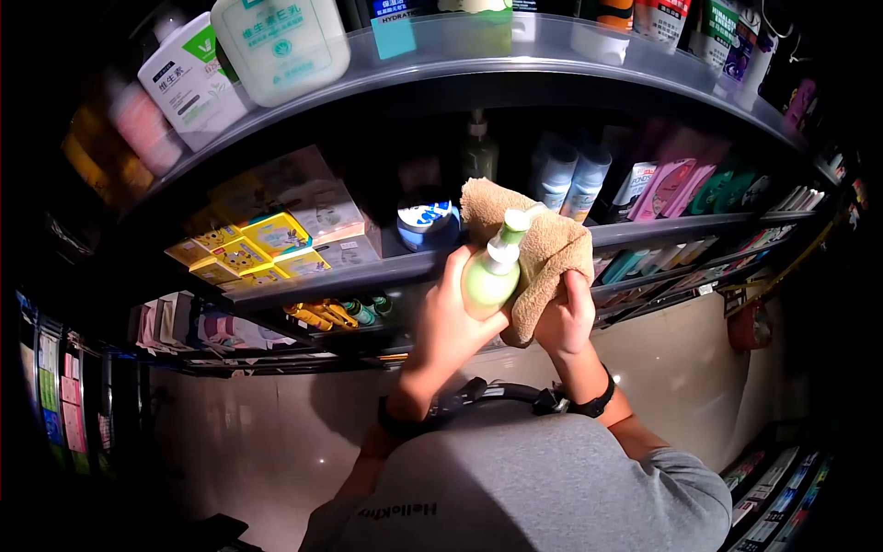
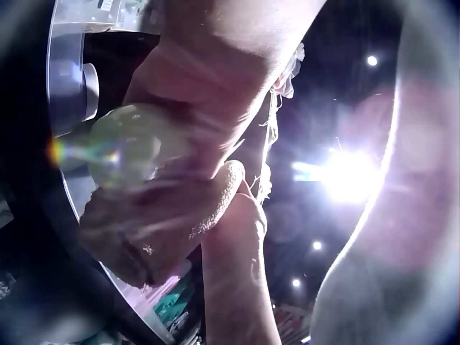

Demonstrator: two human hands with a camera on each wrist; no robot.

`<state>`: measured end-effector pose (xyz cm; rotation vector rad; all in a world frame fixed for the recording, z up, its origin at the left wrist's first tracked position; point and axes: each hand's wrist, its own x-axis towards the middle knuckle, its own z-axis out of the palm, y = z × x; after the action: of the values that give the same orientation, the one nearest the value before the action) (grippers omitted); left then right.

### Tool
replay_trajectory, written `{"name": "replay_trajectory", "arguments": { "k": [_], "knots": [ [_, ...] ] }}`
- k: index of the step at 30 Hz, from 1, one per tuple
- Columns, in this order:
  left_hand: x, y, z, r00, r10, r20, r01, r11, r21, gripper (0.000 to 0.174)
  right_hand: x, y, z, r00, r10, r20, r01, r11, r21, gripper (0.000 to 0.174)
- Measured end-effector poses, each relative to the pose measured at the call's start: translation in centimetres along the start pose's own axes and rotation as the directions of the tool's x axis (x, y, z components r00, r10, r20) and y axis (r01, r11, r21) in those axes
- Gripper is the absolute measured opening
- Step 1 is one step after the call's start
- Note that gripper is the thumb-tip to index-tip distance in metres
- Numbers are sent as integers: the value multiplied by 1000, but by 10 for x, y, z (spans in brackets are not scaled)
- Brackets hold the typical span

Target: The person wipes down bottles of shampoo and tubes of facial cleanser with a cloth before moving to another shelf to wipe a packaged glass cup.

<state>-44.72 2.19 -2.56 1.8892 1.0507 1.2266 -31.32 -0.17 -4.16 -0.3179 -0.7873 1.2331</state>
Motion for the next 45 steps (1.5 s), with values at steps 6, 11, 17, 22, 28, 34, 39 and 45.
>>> {"name": "replay_trajectory", "arguments": {
  "k": [6, 11, 17, 22, 28, 34, 39, 45],
  "knots": [
    [-2, 2, -4, 985, -28, 170, 30, 1000, -9, 65, 2, -27, 1, 983, 166, 85, -172, 982, 81, 43],
    [-13, 7, -15, 851, -5, 524, 291, 837, -463, 61, 1, -24, 4, 995, 74, 74, -62, 986, -154, 52],
    [-12, 13, -9, 855, -124, 503, 359, 841, -404, 58, -3, -28, 9, 998, 18, 60, -2, 964, -265, 44],
    [-8, 31, -1, 928, 8, 372, 2, 1000, -26, 55, -7, -42, 0, 1000, -13, -16, 9, 970, -242, 47],
    [-19, 29, 2, 921, 52, 385, -43, 999, -31, 53, -13, -45, 4, 999, -17, -34, 12, 991, -133, 46],
    [-18, 26, 5, 938, 114, 326, -67, 986, -152, 53, -18, -43, 8, 998, -8, -62, 3, 997, -77, 39],
    [-19, 22, 0, 914, -40, 404, 142, 964, -226, 54, -20, -41, 9, 991, -27, -133, 15, 996, -84, 28],
    [-19, 16, -2, 878, -82, 472, 373, 735, -567, 64, -38, -58, 8, 993, 118, 10, -115, 982, -152, 53]
  ]
}}
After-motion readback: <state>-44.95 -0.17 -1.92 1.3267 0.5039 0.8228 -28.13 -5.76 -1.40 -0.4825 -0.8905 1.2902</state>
